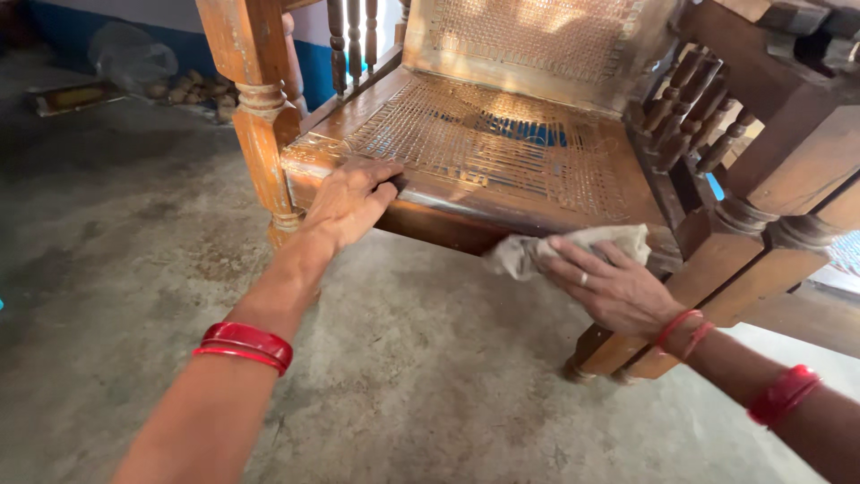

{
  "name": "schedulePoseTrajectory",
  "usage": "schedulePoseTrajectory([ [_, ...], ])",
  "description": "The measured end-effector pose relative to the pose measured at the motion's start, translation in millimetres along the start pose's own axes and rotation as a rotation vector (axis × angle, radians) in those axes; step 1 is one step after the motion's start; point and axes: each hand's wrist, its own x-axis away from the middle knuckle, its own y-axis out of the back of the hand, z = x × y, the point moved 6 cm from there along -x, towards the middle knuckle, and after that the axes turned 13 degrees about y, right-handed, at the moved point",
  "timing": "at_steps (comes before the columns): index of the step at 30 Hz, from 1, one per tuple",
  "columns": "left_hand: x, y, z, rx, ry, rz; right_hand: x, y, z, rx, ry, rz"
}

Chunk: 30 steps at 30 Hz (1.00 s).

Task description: The person wipes the woven seat and wooden frame of a chair with a cloth, moving from the seat surface to the legs and back to the seat. The chair has a damaged woven seat and is placed on a concrete floor.

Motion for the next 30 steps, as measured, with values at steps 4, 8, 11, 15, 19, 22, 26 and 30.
schedulePoseTrajectory([
  [4, -6.1, 0.7, -2.3, -0.005, 0.074, 0.051, -33.6, -31.1, -4.0, -0.040, -0.039, 0.002],
  [8, -16.9, -0.9, -9.9, -0.131, 0.082, 0.041, -164.6, -35.6, 2.2, 0.173, 0.105, -0.134],
  [11, -27.1, -6.9, -17.6, -0.271, 0.080, -0.003, -273.8, -40.9, 1.9, 0.291, 0.000, 0.061],
  [15, -31.8, -6.7, -19.1, -0.242, 0.111, -0.069, -297.6, -28.0, 7.1, 0.333, -0.128, -0.174],
  [19, -25.0, -11.4, -17.9, -0.260, 0.099, -0.040, -171.4, -33.6, 8.4, 0.163, -0.018, -0.203],
  [22, -16.5, -4.3, -22.1, -0.160, -0.016, -0.166, -58.8, -31.5, 6.0, 0.006, -0.121, -0.032],
  [26, -14.9, -4.6, -20.1, -0.095, 0.007, -0.230, -5.9, -37.9, 6.9, 0.108, -0.131, 0.187],
  [30, -14.3, -4.2, -17.2, -0.015, 0.050, -0.239, -89.6, -53.6, 10.3, 0.145, 0.045, 0.057],
])
